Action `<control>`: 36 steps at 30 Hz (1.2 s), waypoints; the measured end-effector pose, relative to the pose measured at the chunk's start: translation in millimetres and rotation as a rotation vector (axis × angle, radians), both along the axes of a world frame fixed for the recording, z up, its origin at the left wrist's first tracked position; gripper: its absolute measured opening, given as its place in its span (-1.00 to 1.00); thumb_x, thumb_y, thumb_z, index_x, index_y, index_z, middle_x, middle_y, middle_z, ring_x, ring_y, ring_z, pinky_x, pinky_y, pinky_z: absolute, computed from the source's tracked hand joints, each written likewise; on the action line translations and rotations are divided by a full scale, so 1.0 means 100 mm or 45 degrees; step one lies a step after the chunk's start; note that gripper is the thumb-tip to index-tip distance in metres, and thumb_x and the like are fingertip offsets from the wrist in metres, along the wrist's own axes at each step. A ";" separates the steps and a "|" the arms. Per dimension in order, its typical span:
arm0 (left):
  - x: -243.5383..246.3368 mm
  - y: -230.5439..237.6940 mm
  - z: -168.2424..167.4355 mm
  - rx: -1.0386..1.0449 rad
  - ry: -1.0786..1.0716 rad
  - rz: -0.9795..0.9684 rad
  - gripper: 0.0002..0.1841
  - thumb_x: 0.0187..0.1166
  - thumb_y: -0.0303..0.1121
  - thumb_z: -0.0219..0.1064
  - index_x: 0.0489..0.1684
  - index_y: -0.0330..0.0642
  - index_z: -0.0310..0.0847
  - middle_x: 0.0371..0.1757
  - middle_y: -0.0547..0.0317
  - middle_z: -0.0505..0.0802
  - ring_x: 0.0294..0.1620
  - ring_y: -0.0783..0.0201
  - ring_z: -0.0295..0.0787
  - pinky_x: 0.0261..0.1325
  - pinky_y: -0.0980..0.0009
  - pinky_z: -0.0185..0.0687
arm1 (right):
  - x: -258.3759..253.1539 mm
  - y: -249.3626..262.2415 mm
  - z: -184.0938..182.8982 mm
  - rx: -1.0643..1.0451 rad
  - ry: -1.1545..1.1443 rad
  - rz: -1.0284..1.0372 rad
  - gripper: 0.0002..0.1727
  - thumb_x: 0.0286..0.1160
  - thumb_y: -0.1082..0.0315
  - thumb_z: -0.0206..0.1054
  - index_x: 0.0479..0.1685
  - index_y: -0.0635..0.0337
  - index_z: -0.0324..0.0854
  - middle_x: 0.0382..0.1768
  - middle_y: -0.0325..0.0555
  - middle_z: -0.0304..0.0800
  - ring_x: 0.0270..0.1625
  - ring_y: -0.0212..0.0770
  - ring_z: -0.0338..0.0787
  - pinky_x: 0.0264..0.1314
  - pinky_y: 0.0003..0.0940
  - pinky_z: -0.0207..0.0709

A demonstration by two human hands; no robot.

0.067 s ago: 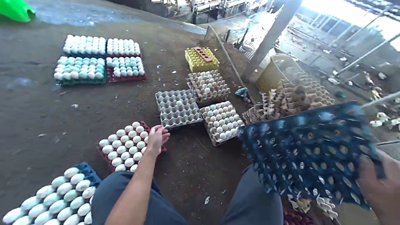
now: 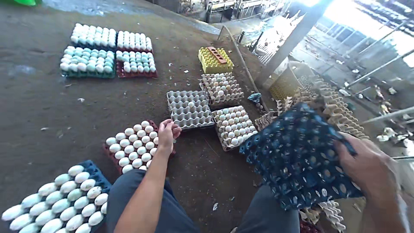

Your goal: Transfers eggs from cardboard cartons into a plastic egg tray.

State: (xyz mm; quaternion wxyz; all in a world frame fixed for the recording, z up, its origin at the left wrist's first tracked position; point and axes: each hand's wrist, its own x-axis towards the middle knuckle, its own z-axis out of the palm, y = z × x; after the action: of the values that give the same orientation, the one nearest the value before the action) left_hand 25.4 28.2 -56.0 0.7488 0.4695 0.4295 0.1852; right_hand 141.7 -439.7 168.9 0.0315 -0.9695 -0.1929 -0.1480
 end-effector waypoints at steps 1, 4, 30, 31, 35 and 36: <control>0.03 0.03 0.01 -0.039 -0.025 0.047 -0.59 0.87 -0.25 -0.01 0.60 -0.21 0.25 -0.06 -0.06 0.75 -0.26 0.22 0.80 -0.12 0.33 0.75 | 0.12 0.30 0.00 -0.096 0.106 0.027 -0.55 0.78 0.14 0.13 0.45 0.17 0.66 0.19 0.49 0.73 0.19 0.60 0.72 0.10 0.63 0.45; 0.08 0.13 -0.02 -0.155 -0.029 0.157 -0.61 0.86 -0.27 0.03 0.57 -0.21 0.26 -0.10 -0.07 0.72 -0.30 0.22 0.76 -0.17 0.35 0.70 | 0.31 1.06 -0.16 -0.213 0.324 0.081 -0.56 0.80 0.14 0.14 0.52 0.06 0.63 0.28 0.35 0.73 0.26 0.48 0.73 0.16 0.56 0.48; 0.33 -0.34 -0.17 0.414 0.284 -0.257 -0.62 0.82 -0.27 0.08 0.45 -0.32 0.40 -0.11 0.03 0.74 -0.27 0.33 0.76 -0.11 0.37 0.73 | 1.57 0.53 -2.76 -0.182 1.357 -0.144 -0.51 0.71 0.14 0.21 0.50 0.19 0.59 0.39 0.23 0.71 0.49 0.20 0.66 0.56 0.26 0.42; 0.33 -0.45 -0.22 0.548 0.347 -0.418 -0.59 0.79 -0.26 0.14 0.46 -0.33 0.44 0.01 -0.09 0.76 -0.13 0.21 0.78 0.02 0.22 0.72 | 1.79 0.45 -2.70 -0.238 1.333 -0.127 -0.53 0.69 0.17 0.22 0.47 0.19 0.61 0.38 0.25 0.71 0.48 0.22 0.66 0.54 0.29 0.43; 0.56 -1.17 -0.32 0.801 0.587 -0.990 -0.52 0.73 -0.16 0.27 0.49 -0.28 0.53 0.30 -0.23 0.76 0.35 -0.09 0.72 0.48 -0.09 0.53 | 2.48 0.33 -2.85 -0.247 1.296 -0.032 -0.45 0.60 0.32 0.27 0.60 0.19 0.49 0.46 0.30 0.63 0.55 0.27 0.58 0.58 0.30 0.37; 0.69 -1.38 -0.39 0.815 0.617 -1.092 -0.52 0.73 -0.16 0.27 0.50 -0.28 0.54 0.35 -0.23 0.74 0.40 -0.08 0.69 0.53 -0.06 0.49 | 2.58 0.33 -2.97 -0.232 1.294 -0.012 -0.41 0.55 0.36 0.29 0.63 0.20 0.44 0.48 0.32 0.60 0.56 0.28 0.57 0.58 0.30 0.37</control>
State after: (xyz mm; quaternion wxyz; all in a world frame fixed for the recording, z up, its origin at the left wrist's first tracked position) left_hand 94.1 -110.2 -95.1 0.4582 0.8331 0.2830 -0.1263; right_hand 399.6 -406.8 -128.4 0.0361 -0.9187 -0.1609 0.3590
